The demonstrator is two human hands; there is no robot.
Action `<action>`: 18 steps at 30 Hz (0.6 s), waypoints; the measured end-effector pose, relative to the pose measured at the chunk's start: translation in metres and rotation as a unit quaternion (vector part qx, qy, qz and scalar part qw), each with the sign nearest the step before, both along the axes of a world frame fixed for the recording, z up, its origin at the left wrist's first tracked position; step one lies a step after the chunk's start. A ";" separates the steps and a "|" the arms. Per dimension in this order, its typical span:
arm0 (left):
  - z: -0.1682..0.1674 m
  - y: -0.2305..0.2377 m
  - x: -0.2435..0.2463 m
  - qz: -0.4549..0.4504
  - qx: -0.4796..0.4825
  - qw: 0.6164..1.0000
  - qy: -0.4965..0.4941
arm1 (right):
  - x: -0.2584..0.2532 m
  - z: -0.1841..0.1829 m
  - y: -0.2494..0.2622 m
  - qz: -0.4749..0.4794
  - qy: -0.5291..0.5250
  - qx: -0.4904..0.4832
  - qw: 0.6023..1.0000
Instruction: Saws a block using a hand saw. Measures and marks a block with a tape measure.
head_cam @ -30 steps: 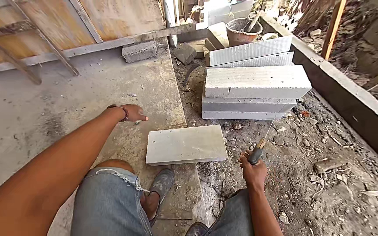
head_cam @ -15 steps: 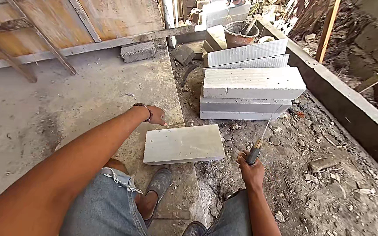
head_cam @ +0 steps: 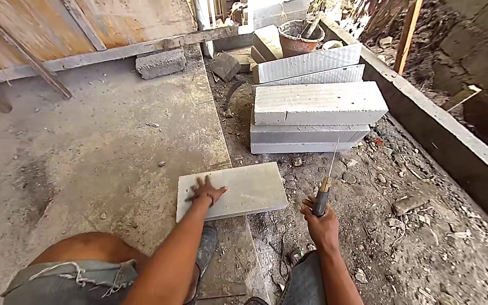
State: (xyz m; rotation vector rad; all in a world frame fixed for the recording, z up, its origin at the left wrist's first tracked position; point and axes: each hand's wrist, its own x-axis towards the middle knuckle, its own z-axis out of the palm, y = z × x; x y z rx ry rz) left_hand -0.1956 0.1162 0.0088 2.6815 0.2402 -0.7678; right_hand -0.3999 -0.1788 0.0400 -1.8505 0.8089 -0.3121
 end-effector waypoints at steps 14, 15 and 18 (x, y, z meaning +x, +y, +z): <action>-0.086 0.031 -0.051 0.108 0.143 0.983 -0.047 | -0.030 0.028 -0.003 -0.006 0.007 -0.018 1.000; -0.087 0.031 -0.049 0.105 0.146 0.983 -0.046 | -0.033 0.032 -0.007 -0.008 -0.002 -0.001 1.000; -0.084 0.031 -0.041 0.115 0.146 0.981 -0.060 | -0.055 0.044 -0.037 -0.011 0.020 0.047 0.999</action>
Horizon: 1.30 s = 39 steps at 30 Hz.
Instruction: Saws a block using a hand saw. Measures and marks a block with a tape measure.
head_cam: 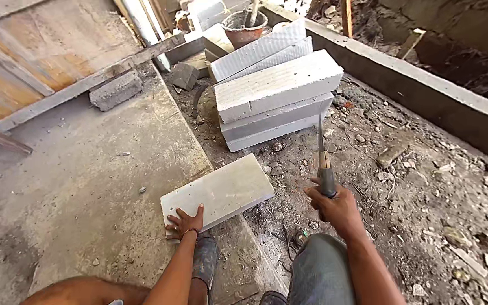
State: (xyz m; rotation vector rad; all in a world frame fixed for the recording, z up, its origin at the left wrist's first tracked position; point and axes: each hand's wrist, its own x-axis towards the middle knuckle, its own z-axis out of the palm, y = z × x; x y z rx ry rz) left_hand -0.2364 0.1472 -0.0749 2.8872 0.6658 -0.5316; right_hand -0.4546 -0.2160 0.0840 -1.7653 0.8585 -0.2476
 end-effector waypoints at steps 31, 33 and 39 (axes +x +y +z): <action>0.015 -0.098 -0.140 -0.448 -0.320 0.831 -0.072 | -0.077 -0.308 0.021 0.010 0.349 -0.015 0.937; 0.012 -0.119 -0.132 -0.421 -0.359 0.832 0.032 | -0.076 -0.307 0.005 0.024 0.338 -0.013 0.941; 0.011 -0.147 -0.128 -0.392 -0.389 0.818 0.162 | -0.070 -0.340 0.010 0.286 0.427 -0.090 0.853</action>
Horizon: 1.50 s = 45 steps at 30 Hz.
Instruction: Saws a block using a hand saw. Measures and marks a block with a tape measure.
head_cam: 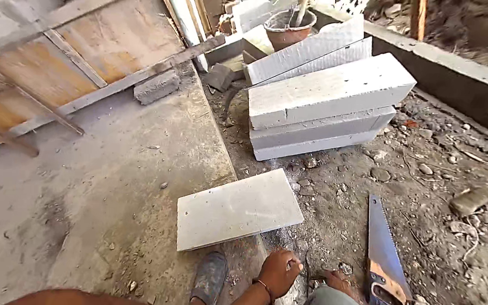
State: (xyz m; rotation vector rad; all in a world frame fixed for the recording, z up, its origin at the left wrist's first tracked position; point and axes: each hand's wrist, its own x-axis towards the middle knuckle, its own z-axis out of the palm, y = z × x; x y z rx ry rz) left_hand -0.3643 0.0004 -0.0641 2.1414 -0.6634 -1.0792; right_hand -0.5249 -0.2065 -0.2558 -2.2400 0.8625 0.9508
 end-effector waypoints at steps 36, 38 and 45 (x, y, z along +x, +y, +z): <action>0.048 -0.064 0.018 0.306 -0.228 0.890 0.251 | 0.100 0.264 -0.032 -0.123 -0.283 0.253 0.917; 0.044 -0.061 0.017 0.292 -0.225 0.900 0.231 | 0.100 0.258 -0.035 -0.060 -0.266 0.204 0.940; 0.047 -0.054 0.017 0.370 -0.270 0.827 0.327 | 0.108 0.253 -0.029 -0.030 -0.295 0.193 0.935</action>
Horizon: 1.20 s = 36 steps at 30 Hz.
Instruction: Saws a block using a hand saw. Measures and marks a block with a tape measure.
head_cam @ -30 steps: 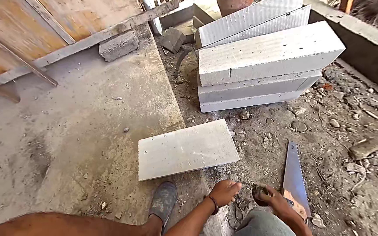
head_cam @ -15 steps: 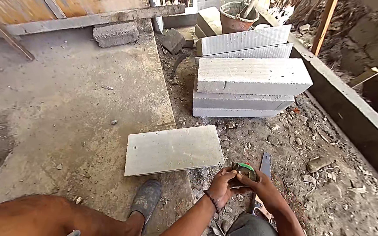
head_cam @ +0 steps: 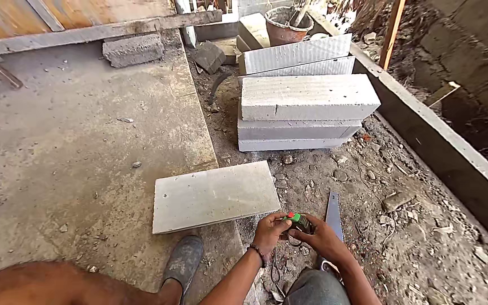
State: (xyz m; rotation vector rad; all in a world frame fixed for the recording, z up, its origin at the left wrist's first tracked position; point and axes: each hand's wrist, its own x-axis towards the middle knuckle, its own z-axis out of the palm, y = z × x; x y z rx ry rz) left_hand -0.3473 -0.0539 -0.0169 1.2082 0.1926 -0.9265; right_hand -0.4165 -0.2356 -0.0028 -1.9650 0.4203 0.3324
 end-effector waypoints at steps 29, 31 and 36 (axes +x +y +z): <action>0.023 0.028 0.042 -0.184 0.133 0.973 -0.025 | 0.020 0.006 0.013 0.058 0.043 0.140 0.988; 0.020 0.033 0.042 -0.186 0.095 0.978 -0.002 | 0.025 0.007 0.013 0.077 0.049 0.123 0.988; 0.024 0.066 0.090 -0.048 0.043 0.997 -0.035 | 0.061 0.013 -0.011 0.126 0.131 0.004 0.983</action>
